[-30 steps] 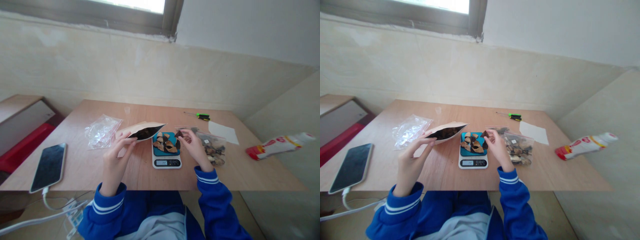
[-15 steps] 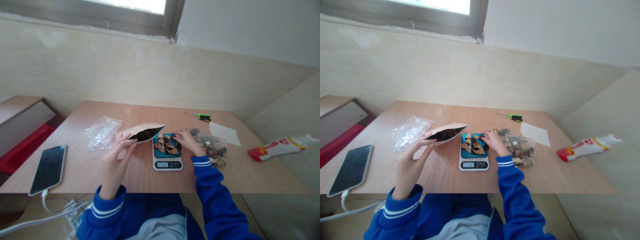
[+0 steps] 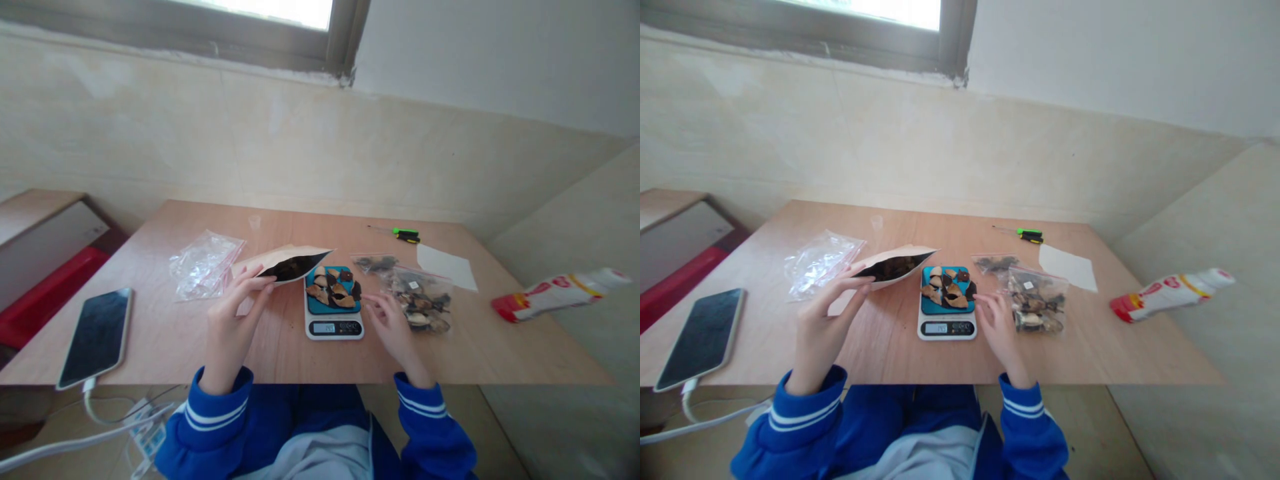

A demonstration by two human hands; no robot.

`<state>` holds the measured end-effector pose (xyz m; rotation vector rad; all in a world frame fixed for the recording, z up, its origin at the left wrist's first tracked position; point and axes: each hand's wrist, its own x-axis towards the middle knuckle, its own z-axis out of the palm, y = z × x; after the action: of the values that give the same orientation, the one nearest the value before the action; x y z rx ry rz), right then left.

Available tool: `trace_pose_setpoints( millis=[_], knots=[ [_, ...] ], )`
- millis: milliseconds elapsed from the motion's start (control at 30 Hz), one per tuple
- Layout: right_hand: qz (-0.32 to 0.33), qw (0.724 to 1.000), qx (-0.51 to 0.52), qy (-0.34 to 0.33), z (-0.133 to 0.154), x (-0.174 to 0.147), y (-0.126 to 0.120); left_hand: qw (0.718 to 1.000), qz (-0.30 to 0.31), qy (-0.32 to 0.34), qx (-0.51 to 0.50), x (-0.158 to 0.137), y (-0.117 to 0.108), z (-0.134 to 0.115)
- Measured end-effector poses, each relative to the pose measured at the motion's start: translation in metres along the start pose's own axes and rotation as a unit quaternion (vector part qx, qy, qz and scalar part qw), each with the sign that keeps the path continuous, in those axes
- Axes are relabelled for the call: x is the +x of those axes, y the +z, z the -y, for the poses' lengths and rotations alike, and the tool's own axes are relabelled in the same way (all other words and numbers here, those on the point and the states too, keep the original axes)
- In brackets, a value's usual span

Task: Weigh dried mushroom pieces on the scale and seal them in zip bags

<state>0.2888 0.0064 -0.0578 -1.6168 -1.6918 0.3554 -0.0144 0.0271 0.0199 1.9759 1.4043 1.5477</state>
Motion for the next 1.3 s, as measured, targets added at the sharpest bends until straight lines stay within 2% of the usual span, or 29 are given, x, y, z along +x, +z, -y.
trace_pose_setpoints(
  millis=[133, 300, 1033, 1167, 1300],
  knots=[
    [-0.021, 0.999, 0.031, 0.009, 0.018, -0.025, 0.014, 1.000, 0.005, 0.000, -0.004, -0.001, 0.000, -0.001],
    [-0.003, 0.997, 0.072, 0.009, 0.031, -0.040, 0.016, 1.000, 0.006, -0.013, -0.004, -0.001, 0.000, -0.002],
    [0.005, 0.999, 0.043, 0.025, 0.024, -0.044, 0.009, 1.000, 0.004, -0.025, -0.010, -0.003, 0.000, -0.005],
    [0.007, 0.999, 0.047, 0.026, 0.024, -0.044, 0.008, 0.998, -0.013, -0.057, 0.006, 0.018, 0.002, -0.004],
    [-0.001, 0.999, 0.045, 0.031, 0.023, -0.046, 0.006, 0.993, -0.084, -0.083, 0.026, 0.071, 0.011, 0.015]
  ],
)
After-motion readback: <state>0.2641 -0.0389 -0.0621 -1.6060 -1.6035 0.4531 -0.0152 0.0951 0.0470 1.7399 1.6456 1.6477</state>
